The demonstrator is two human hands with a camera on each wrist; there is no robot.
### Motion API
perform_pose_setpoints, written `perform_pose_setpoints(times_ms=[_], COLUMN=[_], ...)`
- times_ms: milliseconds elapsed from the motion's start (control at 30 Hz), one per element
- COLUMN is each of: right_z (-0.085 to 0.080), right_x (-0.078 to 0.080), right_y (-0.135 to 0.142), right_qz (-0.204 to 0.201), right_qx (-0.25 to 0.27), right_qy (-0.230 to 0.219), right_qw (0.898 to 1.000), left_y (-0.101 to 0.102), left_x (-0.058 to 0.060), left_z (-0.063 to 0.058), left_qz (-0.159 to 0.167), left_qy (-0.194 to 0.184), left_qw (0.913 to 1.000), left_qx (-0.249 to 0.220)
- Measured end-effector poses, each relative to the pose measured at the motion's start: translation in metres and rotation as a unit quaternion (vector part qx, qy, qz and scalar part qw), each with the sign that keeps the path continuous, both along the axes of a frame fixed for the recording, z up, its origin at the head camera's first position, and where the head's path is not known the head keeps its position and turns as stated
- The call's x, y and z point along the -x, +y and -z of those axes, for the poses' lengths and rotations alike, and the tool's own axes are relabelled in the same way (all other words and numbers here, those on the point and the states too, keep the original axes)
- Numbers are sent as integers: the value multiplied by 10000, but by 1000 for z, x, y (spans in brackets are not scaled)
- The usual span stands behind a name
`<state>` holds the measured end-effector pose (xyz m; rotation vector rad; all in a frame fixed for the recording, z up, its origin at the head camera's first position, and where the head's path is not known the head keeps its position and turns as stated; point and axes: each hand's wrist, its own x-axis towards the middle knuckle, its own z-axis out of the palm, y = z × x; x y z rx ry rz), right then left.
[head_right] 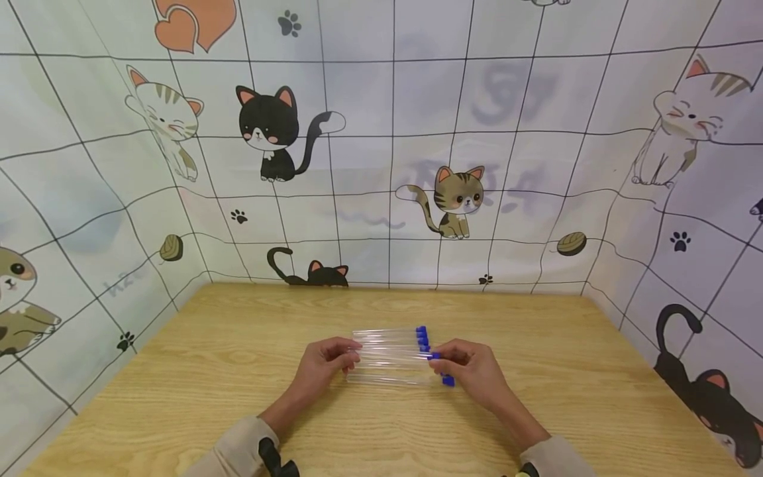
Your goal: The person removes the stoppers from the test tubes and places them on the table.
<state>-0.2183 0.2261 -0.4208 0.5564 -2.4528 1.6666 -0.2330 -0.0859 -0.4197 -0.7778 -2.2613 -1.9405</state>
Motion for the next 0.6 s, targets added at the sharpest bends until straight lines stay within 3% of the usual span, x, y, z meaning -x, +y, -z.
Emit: perform_pose_setpoints(times_ms=[600], right_z=[2], right_x=[2], right_y=[5], right_qz=[-458], right_qx=[106], right_qy=[-193], right_qw=[9987], left_y=[0], left_x=[1], left_z=[1], left_qz=[56], left_qy=[-121], left_qw=[9998], left_qx=[-121])
